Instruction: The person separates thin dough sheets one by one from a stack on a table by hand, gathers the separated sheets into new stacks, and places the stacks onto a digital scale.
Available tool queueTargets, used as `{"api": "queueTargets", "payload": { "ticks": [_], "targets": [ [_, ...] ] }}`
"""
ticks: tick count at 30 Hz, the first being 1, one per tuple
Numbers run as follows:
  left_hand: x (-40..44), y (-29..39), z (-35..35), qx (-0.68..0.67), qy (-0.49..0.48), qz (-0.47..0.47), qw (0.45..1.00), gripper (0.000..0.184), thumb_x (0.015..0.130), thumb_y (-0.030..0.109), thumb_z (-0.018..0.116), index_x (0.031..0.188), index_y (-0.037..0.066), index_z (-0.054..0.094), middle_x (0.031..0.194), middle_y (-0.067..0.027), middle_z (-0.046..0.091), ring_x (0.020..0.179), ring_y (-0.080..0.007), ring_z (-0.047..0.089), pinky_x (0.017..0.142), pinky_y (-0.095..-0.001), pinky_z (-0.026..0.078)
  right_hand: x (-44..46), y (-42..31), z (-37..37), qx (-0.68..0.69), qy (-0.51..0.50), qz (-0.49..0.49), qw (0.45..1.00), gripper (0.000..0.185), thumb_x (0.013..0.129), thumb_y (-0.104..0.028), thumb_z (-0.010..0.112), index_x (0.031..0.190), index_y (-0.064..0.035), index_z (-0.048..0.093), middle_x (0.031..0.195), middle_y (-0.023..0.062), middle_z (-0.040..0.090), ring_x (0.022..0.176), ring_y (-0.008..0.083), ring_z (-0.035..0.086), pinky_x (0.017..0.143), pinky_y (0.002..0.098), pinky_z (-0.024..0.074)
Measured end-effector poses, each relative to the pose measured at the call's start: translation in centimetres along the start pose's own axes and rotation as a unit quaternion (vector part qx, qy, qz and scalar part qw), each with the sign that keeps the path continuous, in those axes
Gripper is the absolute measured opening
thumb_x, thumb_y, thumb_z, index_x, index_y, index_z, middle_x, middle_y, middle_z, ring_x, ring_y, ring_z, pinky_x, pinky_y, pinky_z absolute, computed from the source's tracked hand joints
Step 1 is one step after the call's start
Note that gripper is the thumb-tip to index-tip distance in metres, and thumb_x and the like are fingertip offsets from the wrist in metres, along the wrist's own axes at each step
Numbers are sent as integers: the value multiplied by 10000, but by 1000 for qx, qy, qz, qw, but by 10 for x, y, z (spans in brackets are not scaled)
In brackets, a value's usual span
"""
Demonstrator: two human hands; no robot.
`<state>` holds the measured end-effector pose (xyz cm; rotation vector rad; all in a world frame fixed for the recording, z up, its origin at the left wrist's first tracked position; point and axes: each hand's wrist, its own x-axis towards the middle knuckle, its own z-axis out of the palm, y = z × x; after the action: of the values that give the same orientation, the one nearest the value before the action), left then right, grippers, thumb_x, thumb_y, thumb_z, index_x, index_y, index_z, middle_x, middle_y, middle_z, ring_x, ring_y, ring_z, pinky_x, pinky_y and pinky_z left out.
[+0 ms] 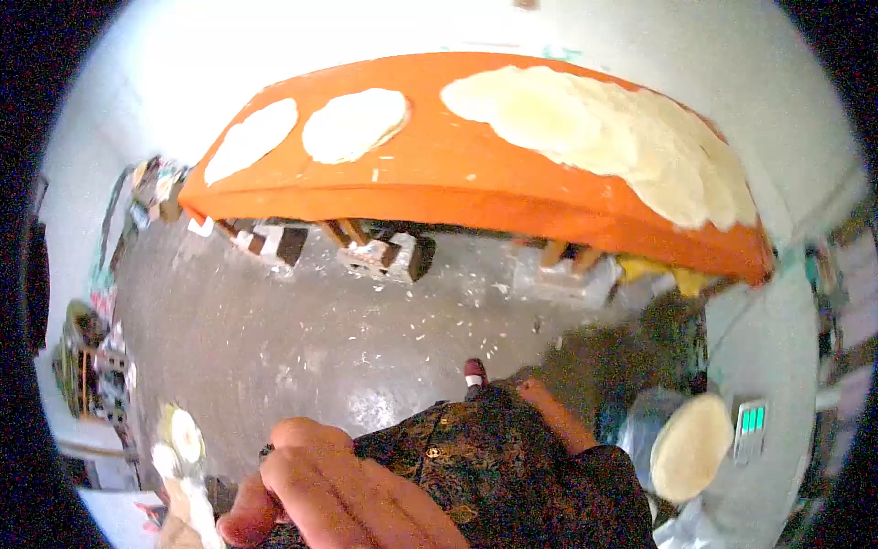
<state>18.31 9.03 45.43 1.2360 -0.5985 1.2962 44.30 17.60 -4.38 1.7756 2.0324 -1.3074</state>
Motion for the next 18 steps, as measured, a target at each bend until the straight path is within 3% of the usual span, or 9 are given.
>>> {"api": "queueTargets", "payload": {
  "ticks": [3, 6, 9, 11, 12, 15, 17, 18],
  "targets": [
    [13, 7, -10, -32, 65, 6, 997, 830, 819, 555, 421, 1310, -82, 217, 1272, -369, 267, 1186, -481, 298, 943, -525, 311, 51, 2, -3, 10, 5, -59, 998, 371, 751, -393, 584, 852, -42, 649, 767, 102, 634, 701, 222, 601, 676, 358, 466],
    [27, 17, -36, -4, 100, -2, 995, 846, 810, 572, 422, 1313, -76, 215, 1276, -398, 216, 1195, -521, 239, 952, -558, 272, 95, -19, -10, -41, -64, -91, 993, 374, 764, -382, 574, 906, -40, 623, 831, 116, 622, 759, 233, 592, 705, 361, 458],
    [45, 52, -78, 46, 94, -83, 991, 836, 813, 578, 409, 1322, -56, 213, 1305, -363, 210, 1209, -501, 232, 962, -565, 253, 140, -74, -22, -132, -138, -121, 974, 381, 777, -371, 563, 959, -38, 597, 895, 129, 609, 817, 244, 583, 735, 363, 451],
    [43, 68, -101, 89, 88, -73, 989, 832, 810, 589, 399, 1333, -29, 208, 1339, -301, 217, 1221, -462, 250, 973, -560, 243, 157, -136, -37, -207, -170, -140, 953, 389, 785, -364, 556, 995, -37, 579, 938, 138, 601, 855, 252, 577, 755, 365, 446],
    [28, 65, -110, 119, 84, -27, 989, 830, 807, 598, 393, 1340, -11, 205, 1357, -261, 222, 1226, -438, 264, 979, -557, 237, 162, -171, -46, -244, -179, -147, 942, 394, 790, -360, 553, 1013, -36, 570, 959, 142, 597, 875, 255, 574, 764, 366, 444],
    [11, 110, -134, 178, 105, -74, 976, 812, 788, 628, 397, 1305, 16, 266, 1300, -219, 314, 1165, -391, 348, 932, -538, 287, 169, -273, -69, -276, -184, -192, 924, 411, 803, -349, 543, 1067, -35, 544, 1023, 155, 584, 933, 267, 565, 794, 368, 436],
    [-5, 165, -150, 287, 173, -140, 932, 828, 778, 651, 407, 1189, -66, 443, 1121, -332, 464, 991, -434, 510, 804, -515, 422, 183, -322, -71, -188, -185, -254, 930, 427, 784, -369, 551, 1049, -35, 536, 974, 154, 599, 910, 276, 574, 763, 376, 447],
    [-18, 175, -148, 320, 262, -108, 904, 832, 767, 670, 396, 1139, -67, 491, 1081, -348, 477, 961, -442, 522, 798, -525, 421, 188, -346, -67, -140, -188, -282, 930, 435, 774, -379, 555, 1039, -35, 532, 949, 153, 606, 898, 281, 579, 748, 380, 452]
  ]
}}
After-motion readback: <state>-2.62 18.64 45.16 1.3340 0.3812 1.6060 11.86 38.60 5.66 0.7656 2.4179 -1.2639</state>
